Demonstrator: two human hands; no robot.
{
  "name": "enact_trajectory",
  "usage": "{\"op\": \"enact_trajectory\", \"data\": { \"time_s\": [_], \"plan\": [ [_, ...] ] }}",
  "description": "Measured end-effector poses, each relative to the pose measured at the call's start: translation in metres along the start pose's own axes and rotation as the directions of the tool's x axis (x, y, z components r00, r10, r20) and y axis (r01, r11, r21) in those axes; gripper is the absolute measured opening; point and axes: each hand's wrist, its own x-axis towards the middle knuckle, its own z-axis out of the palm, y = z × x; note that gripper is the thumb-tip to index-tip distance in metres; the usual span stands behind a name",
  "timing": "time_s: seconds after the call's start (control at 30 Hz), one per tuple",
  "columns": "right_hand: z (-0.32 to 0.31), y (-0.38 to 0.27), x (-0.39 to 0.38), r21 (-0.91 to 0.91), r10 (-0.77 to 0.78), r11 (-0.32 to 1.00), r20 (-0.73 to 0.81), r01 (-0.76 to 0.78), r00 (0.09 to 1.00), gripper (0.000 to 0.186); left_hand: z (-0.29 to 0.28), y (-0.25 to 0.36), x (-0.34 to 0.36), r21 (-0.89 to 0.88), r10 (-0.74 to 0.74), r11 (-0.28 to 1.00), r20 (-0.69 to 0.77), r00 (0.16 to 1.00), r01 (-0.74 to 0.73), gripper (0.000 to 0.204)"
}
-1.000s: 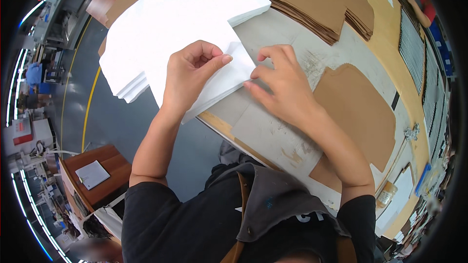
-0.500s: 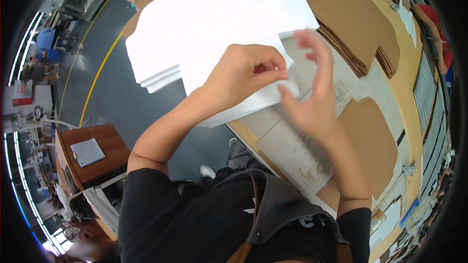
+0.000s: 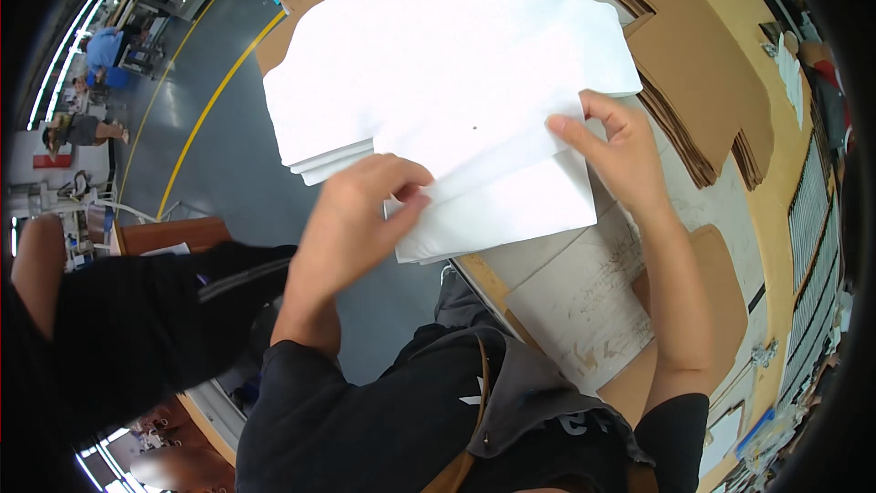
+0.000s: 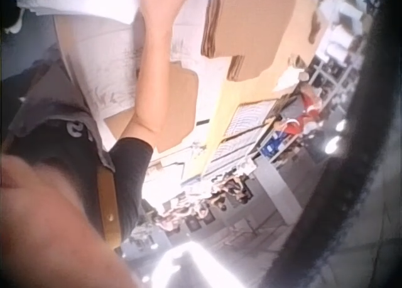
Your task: The recorder is gluing and layering material onto leather or synthetic panels in a workshop.
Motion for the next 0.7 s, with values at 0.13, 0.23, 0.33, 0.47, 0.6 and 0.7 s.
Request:
{"op": "enact_trajectory", "data": {
  "time_s": [0.13,0.23,0.33,0.47,0.6,0.7],
  "plan": [
    [-0.002,-0.002,0.027,-0.031,0.030,0.999,0.000,-0.030,1.000,0.031,-0.029,-0.008,0.031,-0.076,-0.097,0.993,-0.091,0.991,0.090,0.015],
    [0.005,-0.007,0.049,0.125,0.054,0.991,-0.128,-0.038,0.990,0.027,-0.042,-0.018,0.065,0.008,0.021,1.000,-0.139,0.990,-0.020,0.020],
    [0.005,-0.007,0.069,0.058,0.026,0.998,-0.147,-0.018,0.989,0.027,-0.045,-0.036,0.094,0.069,0.073,0.996,-0.186,0.980,-0.061,0.022],
    [0.007,-0.010,0.087,0.018,0.105,0.994,-0.123,-0.104,0.987,0.029,-0.043,-0.045,0.109,0.089,0.017,0.996,-0.246,0.969,0.005,0.022],
    [0.012,0.006,0.091,-0.079,-0.053,0.996,-0.346,0.027,0.937,0.025,-0.033,-0.043,0.116,0.144,0.030,0.989,-0.300,0.954,0.014,0.021],
    [0.025,-0.004,0.062,-0.529,-0.665,0.721,-0.347,0.447,0.661,0.029,-0.031,-0.051,0.116,0.148,0.009,0.988,-0.316,0.949,0.040,0.020]
  ]
}}
